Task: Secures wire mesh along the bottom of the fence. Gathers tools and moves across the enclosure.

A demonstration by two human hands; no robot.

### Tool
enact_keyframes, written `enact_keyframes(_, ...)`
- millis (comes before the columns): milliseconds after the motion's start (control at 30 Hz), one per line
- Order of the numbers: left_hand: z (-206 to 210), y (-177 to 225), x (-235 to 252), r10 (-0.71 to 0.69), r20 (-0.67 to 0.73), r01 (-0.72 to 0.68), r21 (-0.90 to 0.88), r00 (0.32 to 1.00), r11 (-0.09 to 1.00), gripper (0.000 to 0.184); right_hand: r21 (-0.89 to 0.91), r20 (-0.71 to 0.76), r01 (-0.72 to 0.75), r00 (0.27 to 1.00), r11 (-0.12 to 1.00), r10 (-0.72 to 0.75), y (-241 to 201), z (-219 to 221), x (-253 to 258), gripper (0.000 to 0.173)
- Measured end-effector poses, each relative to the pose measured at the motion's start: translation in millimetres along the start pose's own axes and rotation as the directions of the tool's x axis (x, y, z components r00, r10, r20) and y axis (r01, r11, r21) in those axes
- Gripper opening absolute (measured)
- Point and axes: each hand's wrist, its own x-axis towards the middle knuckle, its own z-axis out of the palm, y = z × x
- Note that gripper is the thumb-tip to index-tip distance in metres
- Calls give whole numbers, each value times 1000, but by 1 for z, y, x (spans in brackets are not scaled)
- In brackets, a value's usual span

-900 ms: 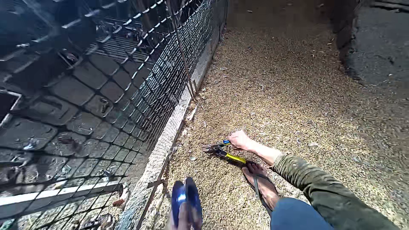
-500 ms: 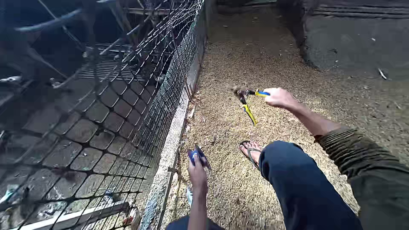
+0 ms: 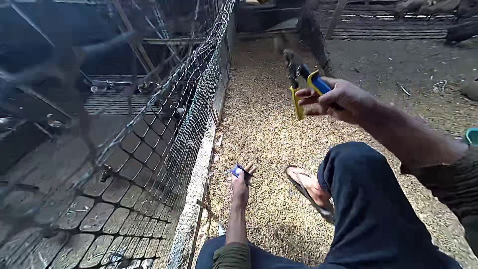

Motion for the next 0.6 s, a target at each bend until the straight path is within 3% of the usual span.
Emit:
enact_keyframes(133, 7, 4, 0, 11, -113, 2, 117, 994, 993, 32, -45, 184, -96, 978, 994, 103, 25, 46, -9, 52)
enact_keyframes(300, 23, -2, 4, -25, -291, 87, 203, 956, 975, 36, -156, 466, -177, 854, 972, 231, 110, 81, 22, 52)
enact_keyframes(467, 31, -19, 10, -67, -495, 162, 152, 866, 975, 34, -67, 625, -266, 740, 962, 249, 174, 75, 37, 60)
enact_keyframes(600, 62, -29, 2, -150, -548, 180, 1, 823, 984, 27, -17, 767, -275, 613, 961, 189, 197, 47, 51, 65)
